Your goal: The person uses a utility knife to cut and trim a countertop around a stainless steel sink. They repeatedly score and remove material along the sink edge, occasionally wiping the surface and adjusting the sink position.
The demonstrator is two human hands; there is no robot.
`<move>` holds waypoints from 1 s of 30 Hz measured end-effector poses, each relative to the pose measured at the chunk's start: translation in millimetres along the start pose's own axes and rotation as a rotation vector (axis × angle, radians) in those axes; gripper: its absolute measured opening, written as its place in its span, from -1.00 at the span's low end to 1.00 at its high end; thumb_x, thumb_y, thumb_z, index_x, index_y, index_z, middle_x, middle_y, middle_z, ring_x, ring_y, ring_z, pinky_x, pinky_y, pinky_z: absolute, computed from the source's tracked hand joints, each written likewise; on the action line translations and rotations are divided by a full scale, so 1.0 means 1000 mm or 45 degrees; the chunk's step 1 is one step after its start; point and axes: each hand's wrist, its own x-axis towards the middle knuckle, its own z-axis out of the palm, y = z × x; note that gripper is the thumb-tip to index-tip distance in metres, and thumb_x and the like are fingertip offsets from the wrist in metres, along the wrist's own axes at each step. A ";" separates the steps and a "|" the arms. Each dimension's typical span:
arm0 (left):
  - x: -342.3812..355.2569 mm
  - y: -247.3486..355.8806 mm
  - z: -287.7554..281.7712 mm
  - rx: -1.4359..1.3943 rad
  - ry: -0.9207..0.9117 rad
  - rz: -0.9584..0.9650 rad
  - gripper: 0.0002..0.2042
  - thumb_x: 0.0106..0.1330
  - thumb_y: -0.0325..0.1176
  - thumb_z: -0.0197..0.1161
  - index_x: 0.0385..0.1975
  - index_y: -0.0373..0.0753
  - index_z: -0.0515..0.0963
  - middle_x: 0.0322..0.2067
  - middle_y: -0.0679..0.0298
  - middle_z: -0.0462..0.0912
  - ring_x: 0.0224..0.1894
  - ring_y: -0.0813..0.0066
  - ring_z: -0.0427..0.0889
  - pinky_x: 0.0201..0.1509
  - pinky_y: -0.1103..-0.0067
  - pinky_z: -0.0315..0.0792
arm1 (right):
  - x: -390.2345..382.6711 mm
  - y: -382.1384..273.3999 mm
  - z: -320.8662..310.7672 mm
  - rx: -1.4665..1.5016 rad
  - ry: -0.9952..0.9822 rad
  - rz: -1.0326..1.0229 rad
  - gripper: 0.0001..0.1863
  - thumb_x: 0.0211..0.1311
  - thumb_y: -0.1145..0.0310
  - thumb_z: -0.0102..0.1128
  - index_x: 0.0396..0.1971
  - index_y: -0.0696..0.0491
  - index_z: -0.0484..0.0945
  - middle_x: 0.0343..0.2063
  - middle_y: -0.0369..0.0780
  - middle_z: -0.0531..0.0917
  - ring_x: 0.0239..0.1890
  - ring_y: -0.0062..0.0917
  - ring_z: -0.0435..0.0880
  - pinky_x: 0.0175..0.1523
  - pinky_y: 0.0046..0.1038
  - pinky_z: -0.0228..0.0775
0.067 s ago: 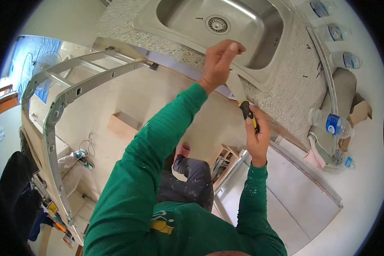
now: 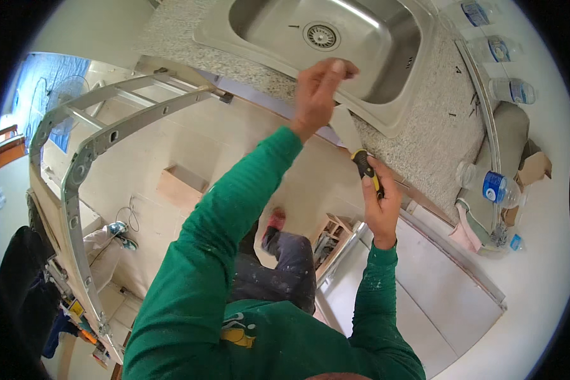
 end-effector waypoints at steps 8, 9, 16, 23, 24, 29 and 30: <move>-0.084 0.040 -0.029 0.884 -0.244 0.473 -0.72 0.54 -0.24 0.15 -0.06 -0.32 0.68 -0.05 0.03 0.76 0.02 0.07 0.72 0.18 0.21 0.54 | 0.041 0.001 0.014 0.001 -0.190 -0.006 -0.59 0.43 0.37 0.32 0.21 0.17 0.62 -0.02 0.02 0.79 -0.04 -0.13 0.83 0.04 -0.26 0.67; -0.087 0.041 -0.019 0.907 -0.321 0.496 -0.71 0.51 -0.22 0.19 -0.05 -0.32 0.68 -0.04 0.02 0.75 0.02 0.01 0.71 0.18 0.17 0.53 | 0.043 0.002 0.014 0.008 -0.190 -0.045 -0.58 0.42 0.37 0.33 0.21 0.17 0.61 -0.05 0.01 0.79 -0.06 -0.13 0.83 0.01 -0.26 0.68; -0.075 0.014 0.021 0.899 -0.445 0.475 -0.58 0.40 -0.12 0.27 0.06 -0.33 0.61 0.04 0.00 0.68 0.01 -0.06 0.66 0.22 0.11 0.50 | 0.094 0.022 -0.003 -0.239 -0.550 -0.336 -0.57 0.30 0.24 0.40 0.11 0.04 0.56 -0.16 -0.06 0.72 -0.23 -0.07 0.79 -0.25 -0.12 0.66; -0.062 0.017 -0.017 0.815 -0.067 0.242 -0.51 0.44 -0.03 0.10 0.00 -0.39 0.66 -0.03 -0.09 0.72 0.00 -0.02 0.72 0.15 0.27 0.54 | 0.119 -0.012 0.052 -0.113 -0.604 -0.305 -0.53 0.39 0.23 0.25 0.23 0.03 0.44 -0.12 0.07 0.66 -0.17 0.11 0.74 -0.20 0.08 0.60; -0.056 0.026 -0.022 0.778 -0.026 0.151 -0.50 0.43 -0.02 0.10 -0.01 -0.39 0.67 -0.06 -0.08 0.73 -0.01 0.02 0.73 0.13 0.31 0.55 | 0.118 -0.021 0.062 -0.140 -0.583 -0.263 -0.53 0.40 0.23 0.23 0.24 0.04 0.43 -0.13 0.08 0.66 -0.18 0.12 0.74 -0.19 0.09 0.59; -0.044 0.041 -0.051 0.568 -0.038 -0.035 -0.50 0.41 0.00 0.10 -0.06 -0.40 0.69 -0.14 0.00 0.76 -0.02 0.10 0.73 0.12 0.34 0.54 | 0.115 -0.055 0.087 -0.256 -0.569 -0.137 -0.55 0.44 0.27 0.19 0.25 0.05 0.40 -0.22 0.11 0.68 -0.24 0.15 0.73 -0.17 0.12 0.57; -0.043 0.042 -0.051 0.538 -0.033 -0.052 -0.50 0.41 0.00 0.09 -0.07 -0.40 0.69 -0.15 0.02 0.76 -0.03 0.12 0.73 0.12 0.35 0.54 | 0.118 -0.055 0.088 -0.265 -0.585 -0.161 -0.56 0.45 0.27 0.19 0.24 0.06 0.40 -0.21 0.11 0.69 -0.23 0.15 0.73 -0.17 0.11 0.57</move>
